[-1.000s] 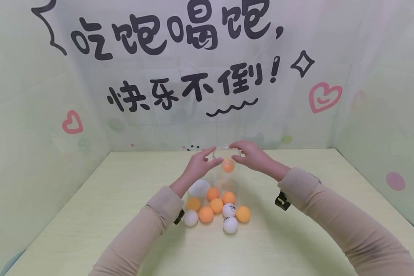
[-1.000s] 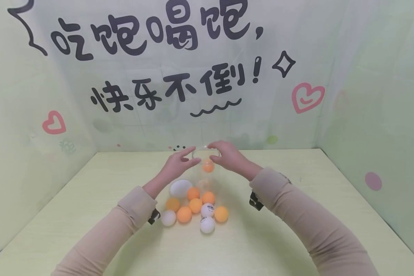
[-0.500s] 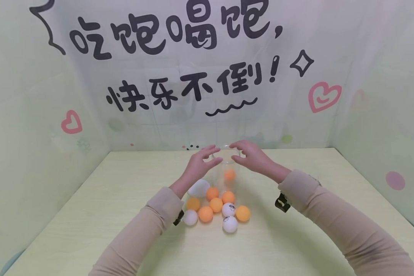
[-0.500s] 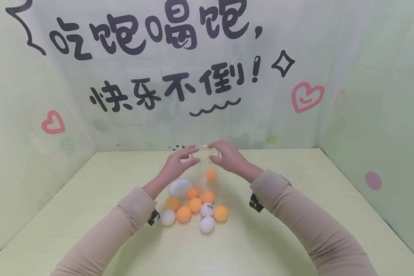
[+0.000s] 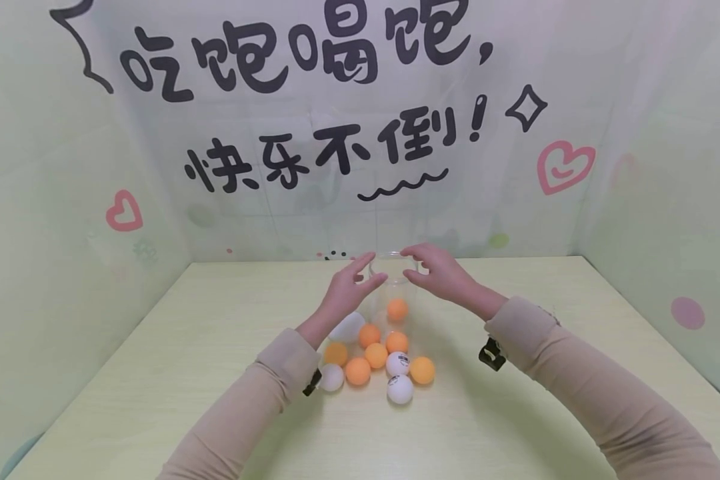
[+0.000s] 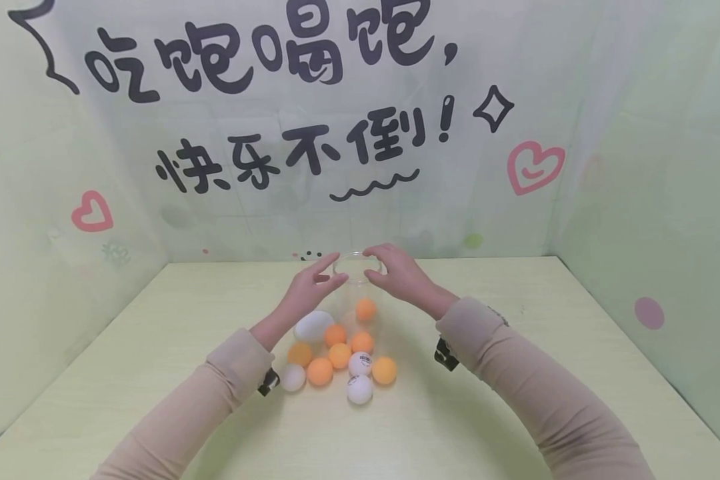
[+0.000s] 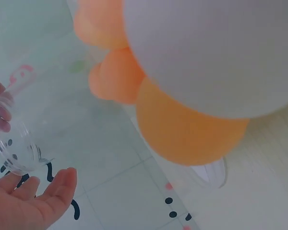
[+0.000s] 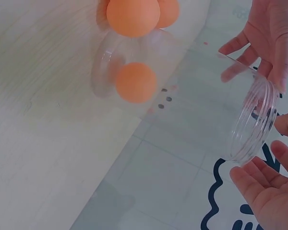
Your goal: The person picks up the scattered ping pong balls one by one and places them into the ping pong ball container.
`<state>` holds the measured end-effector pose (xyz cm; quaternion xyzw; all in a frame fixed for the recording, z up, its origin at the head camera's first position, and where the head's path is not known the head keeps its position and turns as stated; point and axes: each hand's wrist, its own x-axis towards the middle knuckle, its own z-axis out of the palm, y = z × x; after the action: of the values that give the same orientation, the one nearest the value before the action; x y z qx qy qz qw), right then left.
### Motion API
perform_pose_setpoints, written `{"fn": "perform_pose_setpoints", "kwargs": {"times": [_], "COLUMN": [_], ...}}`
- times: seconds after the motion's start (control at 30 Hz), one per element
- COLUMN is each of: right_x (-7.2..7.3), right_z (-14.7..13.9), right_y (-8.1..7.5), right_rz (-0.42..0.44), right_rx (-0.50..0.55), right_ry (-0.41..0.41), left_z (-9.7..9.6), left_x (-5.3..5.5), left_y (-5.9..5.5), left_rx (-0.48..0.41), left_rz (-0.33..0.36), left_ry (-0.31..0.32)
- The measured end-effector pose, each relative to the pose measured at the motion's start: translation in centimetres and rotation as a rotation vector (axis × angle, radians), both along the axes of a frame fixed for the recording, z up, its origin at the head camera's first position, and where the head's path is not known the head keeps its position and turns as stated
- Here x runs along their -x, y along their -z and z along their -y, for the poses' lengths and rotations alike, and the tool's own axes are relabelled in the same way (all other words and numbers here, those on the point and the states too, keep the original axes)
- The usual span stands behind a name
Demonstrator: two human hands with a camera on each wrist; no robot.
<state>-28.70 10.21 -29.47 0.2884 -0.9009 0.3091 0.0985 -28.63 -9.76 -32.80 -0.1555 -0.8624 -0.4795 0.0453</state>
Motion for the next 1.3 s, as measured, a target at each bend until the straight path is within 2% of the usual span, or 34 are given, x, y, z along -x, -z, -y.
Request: {"fn": "perform_pose_setpoints", "kwargs": {"times": [0.17,0.47,0.6,0.8,0.97,1.13,1.2,1.3], "right_x": [0.0,0.0,-0.6,-2.3,-4.0,-5.4,-5.7,-5.9], "right_z": [-0.1,-0.2,-0.8,-1.8,-2.4,-2.8,-2.8,-2.8], "right_y": [0.2,0.6,0.9,1.5,2.8,4.1,4.5,5.2], "right_rz": [-0.003,0.010,-0.029,-0.047,0.029,0.203,0.256,0.266], "right_rx": [0.010,0.040,0.066,0.079,-0.014,-0.189,-0.243,-0.293], "right_ry": [0.004,-0.020,-0.047,-0.027,-0.114,-0.245,-0.269,-0.282], "left_z": [0.1,0.1,0.1,-0.1,-0.2,-0.3,-0.3,-0.4], "left_x": [0.1,0.4,0.4,0.3,0.3,0.2,0.3,0.3], "left_y": [0.2,0.5,0.6,0.6,0.6,0.6,0.7,0.9], "left_rx": [-0.044,-0.079,-0.090,-0.111,-0.126,-0.123,-0.118,-0.102], "left_rz": [0.076,0.120,0.130,0.135,0.148,0.150,0.150,0.149], "left_ry": [0.019,0.029,0.023,0.029,0.023,0.029,0.026,0.010]}}
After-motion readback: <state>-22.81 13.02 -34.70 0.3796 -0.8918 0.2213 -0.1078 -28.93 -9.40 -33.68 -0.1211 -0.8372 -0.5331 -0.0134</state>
